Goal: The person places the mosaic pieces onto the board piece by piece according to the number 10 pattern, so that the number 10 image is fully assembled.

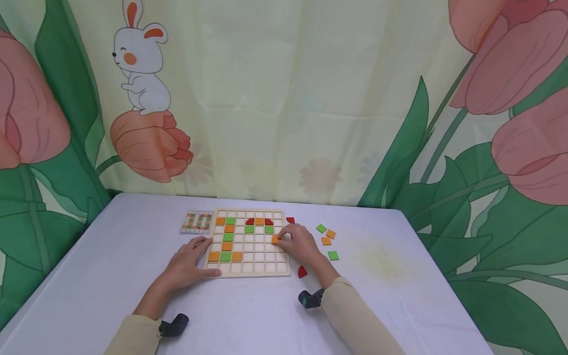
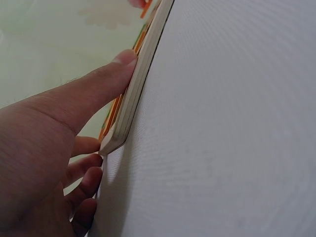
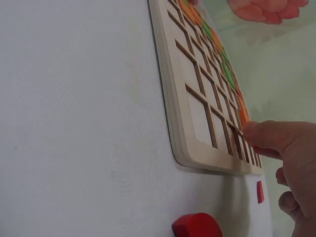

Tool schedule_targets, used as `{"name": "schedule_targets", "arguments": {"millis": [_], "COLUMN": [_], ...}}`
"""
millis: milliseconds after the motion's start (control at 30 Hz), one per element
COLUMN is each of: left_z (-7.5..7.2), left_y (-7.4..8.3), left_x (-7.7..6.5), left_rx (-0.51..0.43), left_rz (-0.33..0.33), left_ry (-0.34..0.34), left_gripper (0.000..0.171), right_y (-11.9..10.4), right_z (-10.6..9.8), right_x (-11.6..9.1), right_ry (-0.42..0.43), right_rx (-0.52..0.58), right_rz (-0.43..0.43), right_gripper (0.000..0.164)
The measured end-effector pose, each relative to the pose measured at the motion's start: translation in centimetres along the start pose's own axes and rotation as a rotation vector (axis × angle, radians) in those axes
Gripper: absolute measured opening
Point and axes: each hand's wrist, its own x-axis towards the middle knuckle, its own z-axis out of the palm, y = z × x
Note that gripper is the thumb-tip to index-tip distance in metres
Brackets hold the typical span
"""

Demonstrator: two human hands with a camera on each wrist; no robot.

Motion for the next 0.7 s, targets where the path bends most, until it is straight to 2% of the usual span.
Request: {"name": "schedule_targets", "arguments": {"millis": [167, 700], "left_z": [-0.1, 0.0], "left_y": [0.0, 0.0], "left_x": [-0.1, -0.1], "left_rx": [0.005, 0.008], "left_rz": [0.005, -0.006], "left_ry": [0.004, 0.004], "left_gripper": [0.105, 0.106], "right_y": [-0.6, -1.1], "right_z": [0.5, 1.1], "right_x": [0.5, 1.6], "right_ry": [0.003, -0.031], "right_rx": [-0.011, -0.004], "right_rz": [-0.031, -0.035], "right_gripper": [0.009, 0.007]}}
